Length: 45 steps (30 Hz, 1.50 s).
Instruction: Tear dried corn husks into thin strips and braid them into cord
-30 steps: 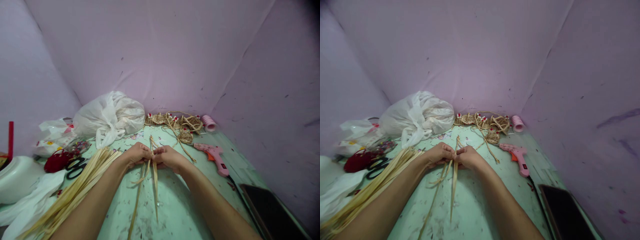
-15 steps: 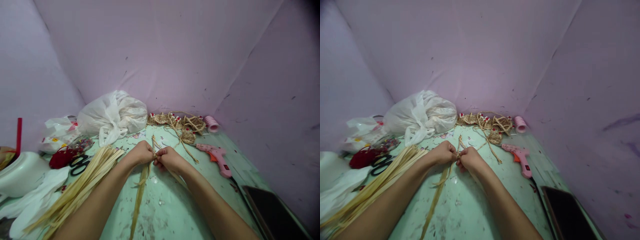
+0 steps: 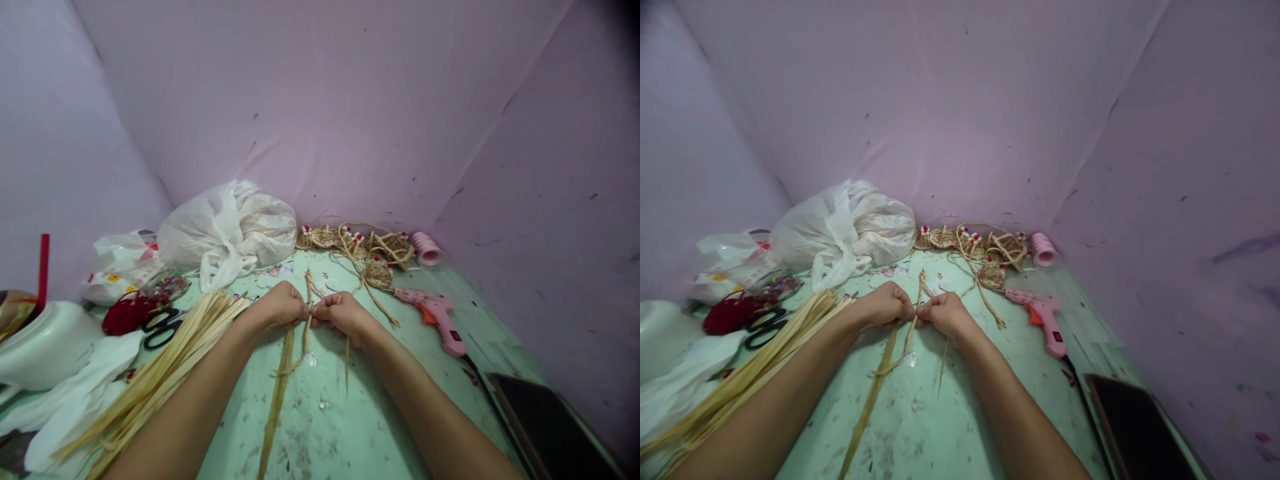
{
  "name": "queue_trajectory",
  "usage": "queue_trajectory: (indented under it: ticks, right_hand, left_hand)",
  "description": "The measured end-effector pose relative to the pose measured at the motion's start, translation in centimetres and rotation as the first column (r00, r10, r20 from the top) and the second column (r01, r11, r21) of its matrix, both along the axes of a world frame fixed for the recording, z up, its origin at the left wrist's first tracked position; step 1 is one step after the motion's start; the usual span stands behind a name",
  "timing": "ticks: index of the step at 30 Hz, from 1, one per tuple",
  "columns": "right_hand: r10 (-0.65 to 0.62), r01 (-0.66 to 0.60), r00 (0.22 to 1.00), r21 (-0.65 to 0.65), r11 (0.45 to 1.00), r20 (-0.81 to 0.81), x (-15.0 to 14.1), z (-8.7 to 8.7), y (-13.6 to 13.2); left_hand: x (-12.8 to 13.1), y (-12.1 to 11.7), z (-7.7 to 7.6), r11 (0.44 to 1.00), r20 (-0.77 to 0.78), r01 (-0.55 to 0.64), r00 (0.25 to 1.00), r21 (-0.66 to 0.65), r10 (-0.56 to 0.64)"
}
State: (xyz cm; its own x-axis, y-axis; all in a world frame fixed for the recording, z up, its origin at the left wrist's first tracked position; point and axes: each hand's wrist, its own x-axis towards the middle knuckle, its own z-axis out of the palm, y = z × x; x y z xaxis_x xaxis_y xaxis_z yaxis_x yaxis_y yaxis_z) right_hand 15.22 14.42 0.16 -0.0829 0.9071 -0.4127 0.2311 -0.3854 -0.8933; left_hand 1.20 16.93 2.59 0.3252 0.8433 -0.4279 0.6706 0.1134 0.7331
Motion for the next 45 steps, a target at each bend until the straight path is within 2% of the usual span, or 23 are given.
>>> queue_trajectory:
  ticks: [3, 6, 10, 14, 17, 20, 24, 27, 31, 39, 45]
  right_hand:
    - [0.019, -0.020, 0.998, -0.014, 1.000, -0.065, 0.1, 0.2, -0.1]
    - [0.008, -0.009, 0.999, -0.013, 1.000, -0.039, -0.1, 0.2, -0.1]
    - [-0.053, 0.053, 0.998, 0.016, 0.998, 0.022, -0.5, 0.2, -0.2]
    - [-0.069, 0.068, 0.995, -0.022, 0.997, -0.076, -0.5, 0.6, -0.3]
    - [-0.062, 0.057, 0.987, -0.041, 0.998, -0.147, -0.2, 0.8, -0.3]
    - [-0.065, 0.054, 0.981, -0.065, 0.996, -0.183, 0.0, 0.7, -0.1]
    - [-0.084, 0.067, 0.974, -0.084, 0.994, -0.210, 0.2, 0.6, 0.1]
    - [-0.100, 0.079, 0.971, -0.102, 0.992, -0.219, 0.2, 0.6, 0.1]
    - [-0.103, 0.081, 0.970, -0.106, 0.991, -0.220, 0.2, 0.7, 0.1]
    - [-0.080, 0.050, 0.965, -0.126, 0.991, -0.249, 0.6, 0.9, 0.2]
    - [-0.040, -0.006, 0.944, -0.140, 0.990, -0.326, 1.1, 0.9, 0.4]
  left_hand:
    - [0.2, 0.0, 0.2, 0.998, -0.010, -0.065, 0.998, -0.004, 0.065]
    - [0.5, -0.2, 0.3, 0.997, -0.044, -0.077, 0.996, 0.017, 0.078]
    - [0.8, -0.6, 0.7, 0.999, -0.067, -0.044, 0.997, 0.000, 0.044]
    - [0.8, -0.7, 1.1, 1.000, -0.017, -0.016, 1.000, -0.007, 0.016]
    - [0.6, -0.5, 1.0, 0.993, 0.059, -0.114, 0.992, -0.012, 0.115]
    - [0.4, -0.4, 0.6, 0.973, 0.135, -0.205, 0.967, -0.102, 0.218]
    - [0.6, -0.5, 0.6, 0.948, 0.153, -0.241, 0.949, -0.208, 0.275]
    - [1.0, -0.7, 0.9, 0.941, 0.132, -0.256, 0.948, -0.223, 0.289]
    - [1.2, -1.0, 1.1, 0.952, 0.108, -0.242, 0.958, -0.190, 0.265]
    - [1.3, -0.9, -0.1, 0.957, 0.161, -0.274, 0.945, -0.095, 0.287]
    - [1.3, -1.0, -0.4, 0.955, 0.311, -0.153, 0.922, -0.253, 0.230]
